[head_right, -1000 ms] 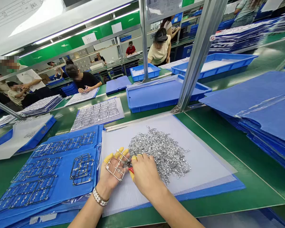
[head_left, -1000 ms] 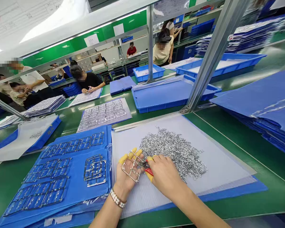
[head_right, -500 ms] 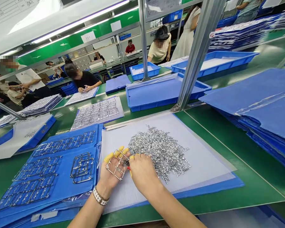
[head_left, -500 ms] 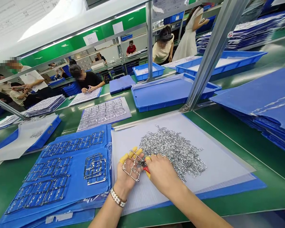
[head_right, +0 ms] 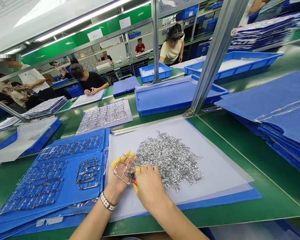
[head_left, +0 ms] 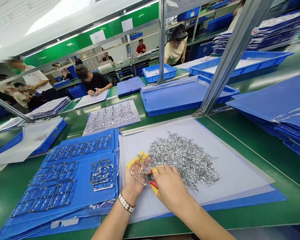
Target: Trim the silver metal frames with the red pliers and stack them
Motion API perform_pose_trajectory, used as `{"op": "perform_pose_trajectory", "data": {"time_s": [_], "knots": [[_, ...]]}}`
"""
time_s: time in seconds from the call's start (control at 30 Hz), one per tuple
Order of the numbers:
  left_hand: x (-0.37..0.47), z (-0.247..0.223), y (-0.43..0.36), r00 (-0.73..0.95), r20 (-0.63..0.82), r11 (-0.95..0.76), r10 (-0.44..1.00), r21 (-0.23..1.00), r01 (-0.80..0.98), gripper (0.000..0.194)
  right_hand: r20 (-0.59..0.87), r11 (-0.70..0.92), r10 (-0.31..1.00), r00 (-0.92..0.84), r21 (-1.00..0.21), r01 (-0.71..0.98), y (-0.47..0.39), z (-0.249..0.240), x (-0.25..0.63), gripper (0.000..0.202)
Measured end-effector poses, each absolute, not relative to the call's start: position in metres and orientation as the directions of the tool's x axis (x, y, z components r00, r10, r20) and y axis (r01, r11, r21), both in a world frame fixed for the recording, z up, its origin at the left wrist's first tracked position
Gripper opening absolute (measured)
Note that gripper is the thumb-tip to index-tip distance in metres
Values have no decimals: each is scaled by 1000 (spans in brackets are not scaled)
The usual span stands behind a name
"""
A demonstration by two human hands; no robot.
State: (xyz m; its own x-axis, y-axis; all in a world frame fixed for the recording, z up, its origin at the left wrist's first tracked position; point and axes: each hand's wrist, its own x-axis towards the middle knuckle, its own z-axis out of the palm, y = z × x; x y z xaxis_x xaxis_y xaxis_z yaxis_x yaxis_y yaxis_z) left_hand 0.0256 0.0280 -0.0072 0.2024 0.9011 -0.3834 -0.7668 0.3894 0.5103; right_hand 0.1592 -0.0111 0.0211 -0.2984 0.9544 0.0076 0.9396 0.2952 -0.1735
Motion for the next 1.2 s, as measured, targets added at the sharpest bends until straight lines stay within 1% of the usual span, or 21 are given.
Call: {"op": "perform_pose_trajectory", "data": {"time_s": [0.43,0.7,0.87,1.0,1.2], "knots": [[26,-4,28,151,-390,361,908,548,-755,31,-21,306,948,-316,-202,930,-7,17,162,29],[25,-6,29,147,-388,358,910,555,-751,31,-18,301,950,-311,-202,932,-6,20,161,27],[25,-5,30,138,-360,337,923,579,-743,33,1,313,947,-321,-226,922,-5,16,162,27],[27,-4,29,139,-345,328,928,583,-743,33,16,314,948,-318,-214,925,-6,15,161,26],[26,-6,28,112,-385,336,916,588,-736,31,-22,316,945,-326,-189,930,-7,16,157,17]]}}
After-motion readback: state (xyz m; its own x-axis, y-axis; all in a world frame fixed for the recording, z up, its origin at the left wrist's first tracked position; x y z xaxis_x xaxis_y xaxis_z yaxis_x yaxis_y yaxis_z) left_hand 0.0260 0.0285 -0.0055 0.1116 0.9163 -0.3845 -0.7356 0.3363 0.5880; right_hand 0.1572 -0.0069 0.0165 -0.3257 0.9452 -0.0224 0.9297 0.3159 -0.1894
